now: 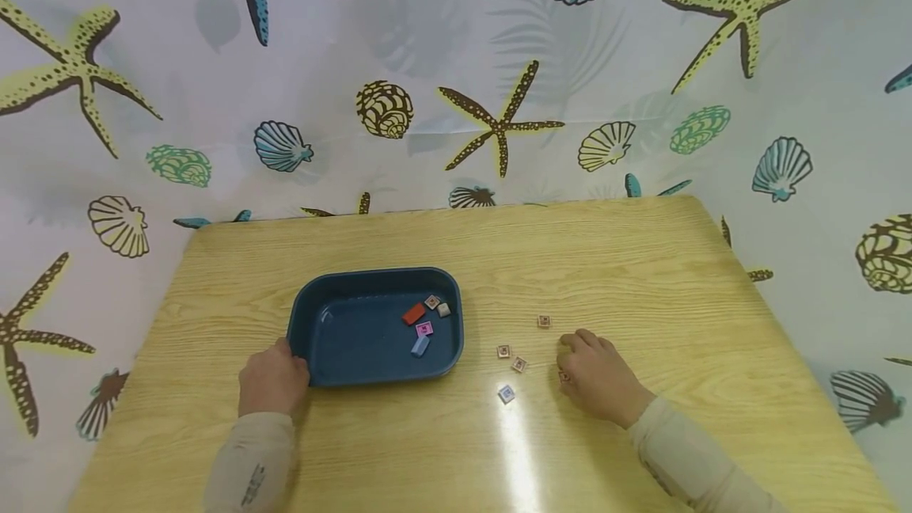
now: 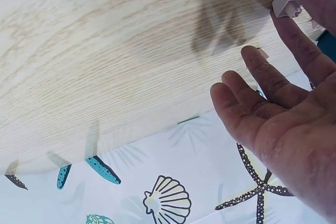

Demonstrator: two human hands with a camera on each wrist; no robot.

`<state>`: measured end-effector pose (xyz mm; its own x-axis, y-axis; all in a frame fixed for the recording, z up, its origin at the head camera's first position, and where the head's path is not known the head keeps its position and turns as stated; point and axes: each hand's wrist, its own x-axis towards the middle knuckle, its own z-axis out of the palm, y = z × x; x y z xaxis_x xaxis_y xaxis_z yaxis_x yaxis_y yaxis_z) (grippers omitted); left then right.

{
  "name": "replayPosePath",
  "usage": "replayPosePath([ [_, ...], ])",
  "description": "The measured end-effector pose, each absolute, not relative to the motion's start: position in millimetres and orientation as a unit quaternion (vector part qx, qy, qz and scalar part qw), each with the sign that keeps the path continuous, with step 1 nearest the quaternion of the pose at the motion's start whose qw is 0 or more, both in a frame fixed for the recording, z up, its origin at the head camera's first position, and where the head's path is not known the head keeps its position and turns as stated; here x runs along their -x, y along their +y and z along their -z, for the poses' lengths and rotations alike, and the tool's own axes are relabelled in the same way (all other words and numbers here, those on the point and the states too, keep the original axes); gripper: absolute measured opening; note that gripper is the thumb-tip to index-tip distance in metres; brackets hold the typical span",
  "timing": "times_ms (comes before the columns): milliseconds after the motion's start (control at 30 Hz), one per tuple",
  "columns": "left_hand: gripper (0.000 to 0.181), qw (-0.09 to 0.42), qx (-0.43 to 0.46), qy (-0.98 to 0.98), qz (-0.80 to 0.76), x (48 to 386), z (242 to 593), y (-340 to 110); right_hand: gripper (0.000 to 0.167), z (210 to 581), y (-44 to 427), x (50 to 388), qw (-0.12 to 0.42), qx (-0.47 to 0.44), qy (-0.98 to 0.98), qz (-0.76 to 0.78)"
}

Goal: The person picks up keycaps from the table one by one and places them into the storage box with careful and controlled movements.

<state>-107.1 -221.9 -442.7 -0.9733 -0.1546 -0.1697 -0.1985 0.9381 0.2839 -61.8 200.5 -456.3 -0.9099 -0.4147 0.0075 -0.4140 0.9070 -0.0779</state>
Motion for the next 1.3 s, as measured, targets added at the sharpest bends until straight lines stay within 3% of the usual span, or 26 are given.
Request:
replayPosePath([
  [467,0.028,0.07,0.094,0.981,-0.153,107.5,442.5,-221.8,0.012,458.2,198.6,64.5,-0.006,0.219,0.975,0.034],
  [767,0.028,0.073,0.099,0.981,-0.153,107.4,440.7,-220.1,0.012,437.3,186.9,85.1,-0.05,0.244,0.968,0.018],
  [1300,0.024,0.043,0.077,0.984,-0.156,105.6,440.9,-222.1,0.013,378.1,95.6,132.7,-0.081,0.327,0.942,-0.006],
])
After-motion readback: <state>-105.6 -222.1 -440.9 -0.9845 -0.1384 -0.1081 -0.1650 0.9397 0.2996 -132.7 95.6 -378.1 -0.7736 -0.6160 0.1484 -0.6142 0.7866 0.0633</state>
